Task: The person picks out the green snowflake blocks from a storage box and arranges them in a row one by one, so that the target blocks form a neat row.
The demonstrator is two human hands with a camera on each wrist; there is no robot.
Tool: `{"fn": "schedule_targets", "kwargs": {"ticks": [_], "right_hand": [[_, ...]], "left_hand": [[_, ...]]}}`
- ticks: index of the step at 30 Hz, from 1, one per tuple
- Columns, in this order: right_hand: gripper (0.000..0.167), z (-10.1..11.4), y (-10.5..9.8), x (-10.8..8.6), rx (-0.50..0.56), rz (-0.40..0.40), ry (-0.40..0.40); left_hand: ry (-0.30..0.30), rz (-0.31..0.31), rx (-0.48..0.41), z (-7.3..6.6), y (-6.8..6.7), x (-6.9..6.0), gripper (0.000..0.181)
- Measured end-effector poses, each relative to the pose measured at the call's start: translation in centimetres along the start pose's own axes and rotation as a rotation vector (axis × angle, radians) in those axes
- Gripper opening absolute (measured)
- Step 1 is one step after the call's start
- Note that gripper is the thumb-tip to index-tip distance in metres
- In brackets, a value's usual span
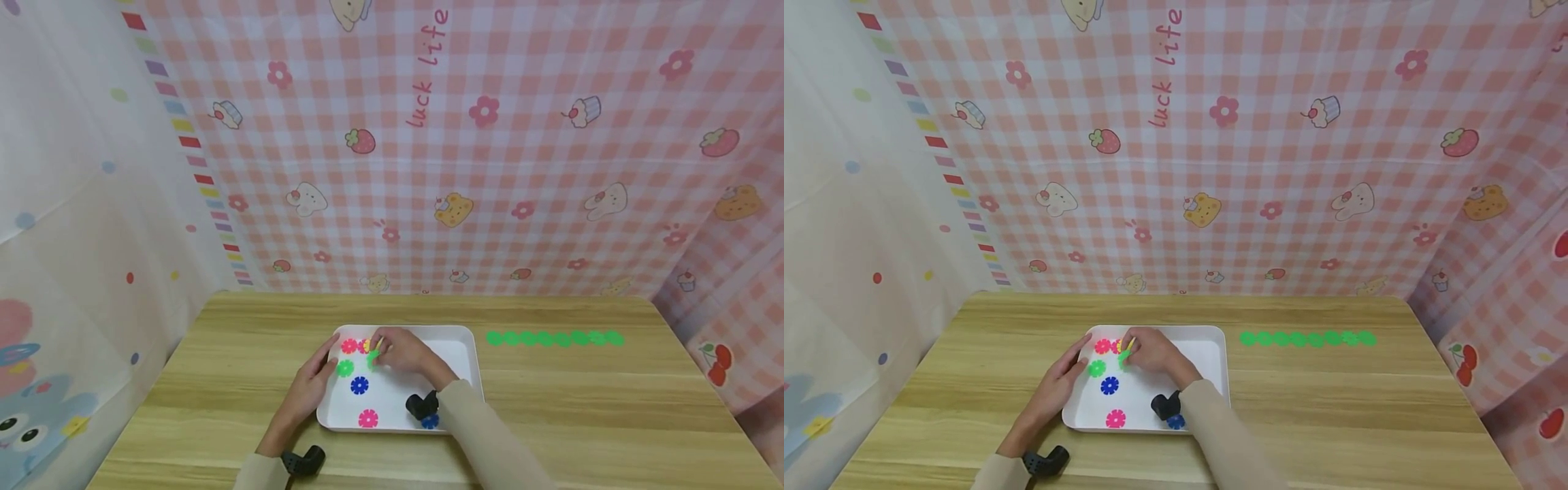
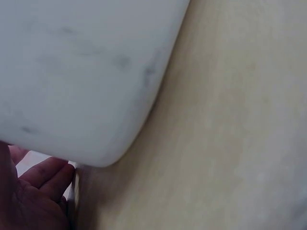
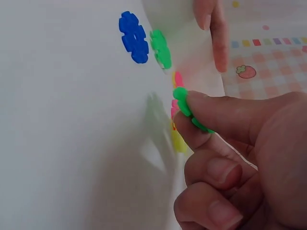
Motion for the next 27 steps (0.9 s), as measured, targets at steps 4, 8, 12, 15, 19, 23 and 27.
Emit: {"fn": "schedule_targets", "kwargs": {"ticks": [4, 8, 12, 15, 19, 23, 27], "right_hand": [[0.015, 0.0, -0.8, -0.4, -0.008, -0.018, -0.012], [0.014, 0.0, -1.7, -1.0, -0.005, -0.042, -0.045], [0.013, -0.1, -2.5, -1.6, 0.002, -0.07, -0.055], [0.012, -0.3, -3.2, -2.0, 0.005, -0.084, -0.043], [0.013, -0.5, -4.0, -2.6, 0.001, -0.106, -0.048], [0.012, -0.6, -4.9, -3.4, 0.011, -0.134, -0.044], [0.013, -1.0, -5.9, -4.0, 0.03, -0.162, -0.03]], "left_hand": [[0.002, 0.006, -0.005, -0.1, 0.0, -0.1, 0.049], [0.008, 0.01, -0.004, 0.0, 0.0, -0.1, 0.049], [0.007, 0.008, -0.005, 0.0, 0.0, -0.1, 0.049], [0.005, 0.008, -0.002, 0.1, 0.0, -0.1, 0.049], [0.004, 0.009, 0.0, 0.2, 0.0, -0.1, 0.049], [0.005, 0.011, -0.002, 0.3, 0.0, 0.0, 0.049], [0.006, 0.013, -0.004, 0.2, 0.0, 0.0, 0.049]]}}
Point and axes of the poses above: each hand's wrist, its own x-axis towards the middle knuckle, its own y-axis out of the palm, z = x × y, the point moved 6 cm from there along x, towards the middle knuckle, and after that the axes turned 10 degrees about y, right-handed, at the moved point
